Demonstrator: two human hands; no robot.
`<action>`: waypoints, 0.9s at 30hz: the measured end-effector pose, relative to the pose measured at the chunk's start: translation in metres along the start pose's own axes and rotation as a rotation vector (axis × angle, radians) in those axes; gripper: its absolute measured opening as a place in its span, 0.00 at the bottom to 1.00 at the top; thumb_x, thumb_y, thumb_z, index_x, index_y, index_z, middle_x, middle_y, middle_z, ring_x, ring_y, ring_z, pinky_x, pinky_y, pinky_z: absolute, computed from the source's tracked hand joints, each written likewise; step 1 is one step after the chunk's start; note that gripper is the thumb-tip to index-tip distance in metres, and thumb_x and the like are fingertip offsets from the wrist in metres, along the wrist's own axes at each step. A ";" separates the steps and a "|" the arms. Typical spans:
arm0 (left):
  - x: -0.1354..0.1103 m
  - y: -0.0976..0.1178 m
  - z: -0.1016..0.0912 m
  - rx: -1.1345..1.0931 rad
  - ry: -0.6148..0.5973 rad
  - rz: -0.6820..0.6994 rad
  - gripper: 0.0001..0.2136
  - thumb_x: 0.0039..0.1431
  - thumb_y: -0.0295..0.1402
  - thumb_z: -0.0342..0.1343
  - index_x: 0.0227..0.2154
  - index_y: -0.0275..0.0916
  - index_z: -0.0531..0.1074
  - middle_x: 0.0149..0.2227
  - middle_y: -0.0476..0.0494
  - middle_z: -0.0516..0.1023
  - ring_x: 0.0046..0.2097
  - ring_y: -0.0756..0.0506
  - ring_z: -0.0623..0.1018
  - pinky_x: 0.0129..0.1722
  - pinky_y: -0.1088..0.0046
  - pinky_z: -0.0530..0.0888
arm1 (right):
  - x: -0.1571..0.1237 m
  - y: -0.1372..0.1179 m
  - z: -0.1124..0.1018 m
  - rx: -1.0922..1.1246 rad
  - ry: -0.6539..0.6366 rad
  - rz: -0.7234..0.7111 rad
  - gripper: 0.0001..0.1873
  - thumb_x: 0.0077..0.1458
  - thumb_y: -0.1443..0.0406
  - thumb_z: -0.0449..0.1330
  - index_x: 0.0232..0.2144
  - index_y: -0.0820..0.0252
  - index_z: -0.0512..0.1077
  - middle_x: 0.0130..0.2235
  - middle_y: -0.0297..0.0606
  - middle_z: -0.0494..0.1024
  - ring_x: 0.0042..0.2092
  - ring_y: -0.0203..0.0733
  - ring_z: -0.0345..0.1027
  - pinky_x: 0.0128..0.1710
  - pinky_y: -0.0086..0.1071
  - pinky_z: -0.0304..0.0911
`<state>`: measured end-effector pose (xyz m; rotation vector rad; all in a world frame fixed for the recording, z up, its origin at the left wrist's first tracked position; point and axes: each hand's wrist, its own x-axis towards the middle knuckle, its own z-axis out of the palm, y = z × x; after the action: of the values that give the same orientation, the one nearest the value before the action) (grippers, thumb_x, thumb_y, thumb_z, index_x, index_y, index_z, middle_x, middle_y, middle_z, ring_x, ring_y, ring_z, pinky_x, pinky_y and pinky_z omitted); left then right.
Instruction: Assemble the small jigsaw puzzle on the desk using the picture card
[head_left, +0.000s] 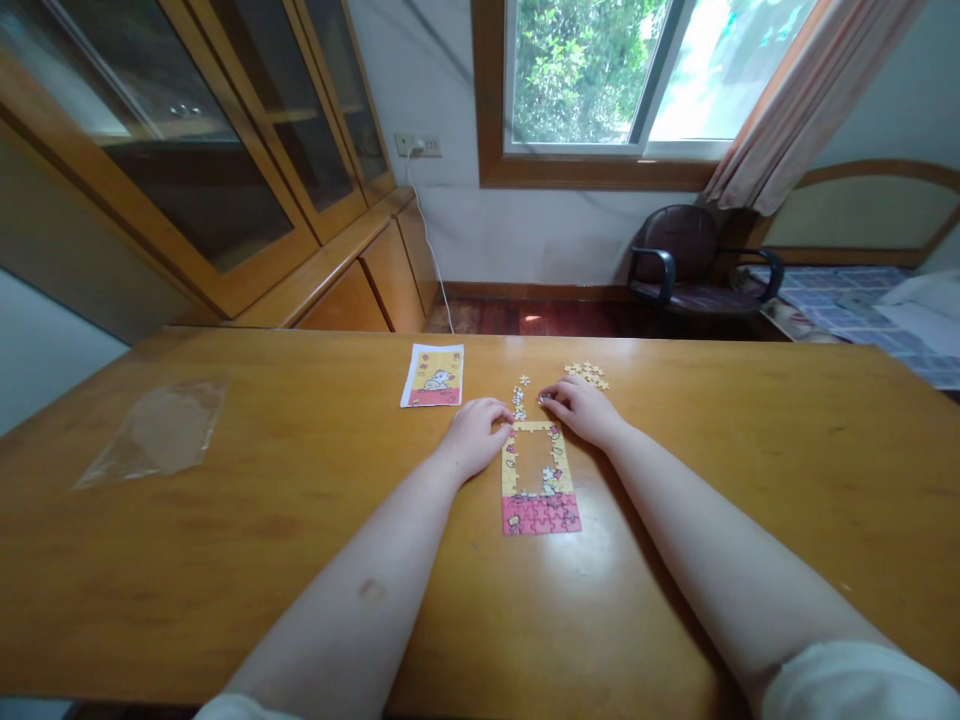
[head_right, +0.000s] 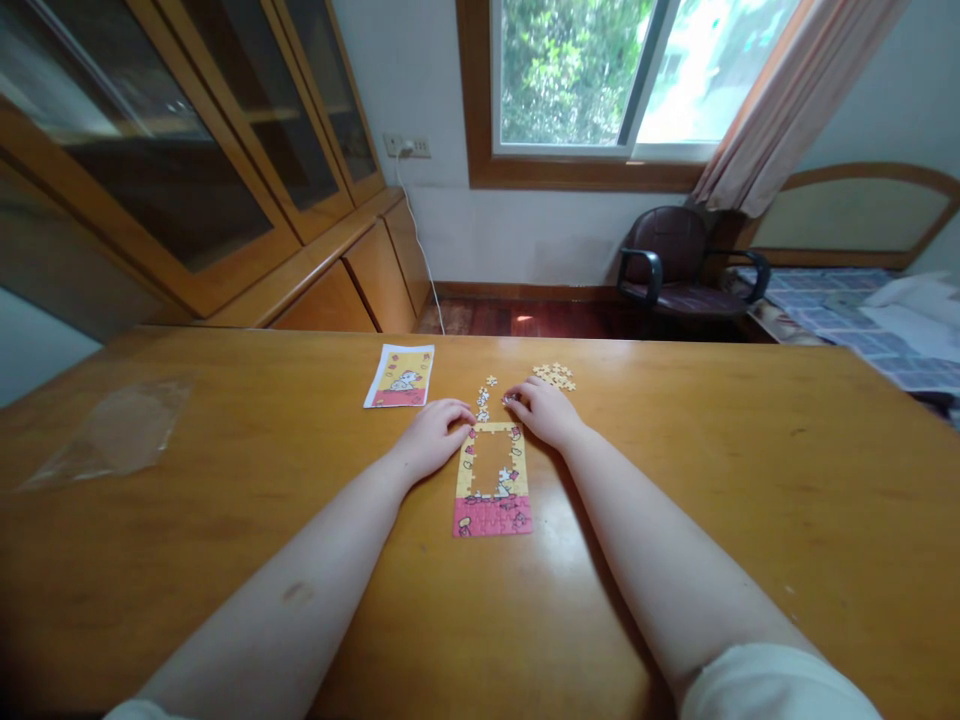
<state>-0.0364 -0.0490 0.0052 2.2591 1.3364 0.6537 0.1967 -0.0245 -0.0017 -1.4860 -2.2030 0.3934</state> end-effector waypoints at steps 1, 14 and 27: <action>0.000 -0.001 0.000 -0.001 0.004 0.000 0.07 0.55 0.32 0.52 0.33 0.41 0.75 0.41 0.46 0.77 0.47 0.43 0.73 0.51 0.64 0.69 | 0.000 0.002 -0.001 0.018 -0.001 0.007 0.11 0.58 0.63 0.55 0.39 0.56 0.76 0.40 0.39 0.75 0.43 0.41 0.68 0.47 0.34 0.62; -0.001 0.004 -0.002 0.002 -0.005 -0.016 0.08 0.55 0.31 0.52 0.33 0.42 0.76 0.42 0.46 0.77 0.47 0.43 0.73 0.52 0.63 0.69 | 0.000 -0.004 -0.001 -0.146 0.030 -0.031 0.15 0.58 0.59 0.57 0.44 0.57 0.75 0.44 0.42 0.74 0.46 0.44 0.67 0.49 0.34 0.61; -0.001 0.005 -0.002 0.009 -0.017 -0.031 0.09 0.54 0.30 0.53 0.37 0.42 0.76 0.44 0.44 0.76 0.49 0.43 0.73 0.53 0.62 0.68 | 0.002 -0.010 0.004 -0.153 0.037 -0.022 0.10 0.56 0.59 0.59 0.34 0.58 0.76 0.38 0.41 0.74 0.43 0.43 0.67 0.47 0.34 0.61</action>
<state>-0.0343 -0.0519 0.0098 2.2418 1.3660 0.6183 0.1856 -0.0260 -0.0001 -1.5323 -2.2614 0.1916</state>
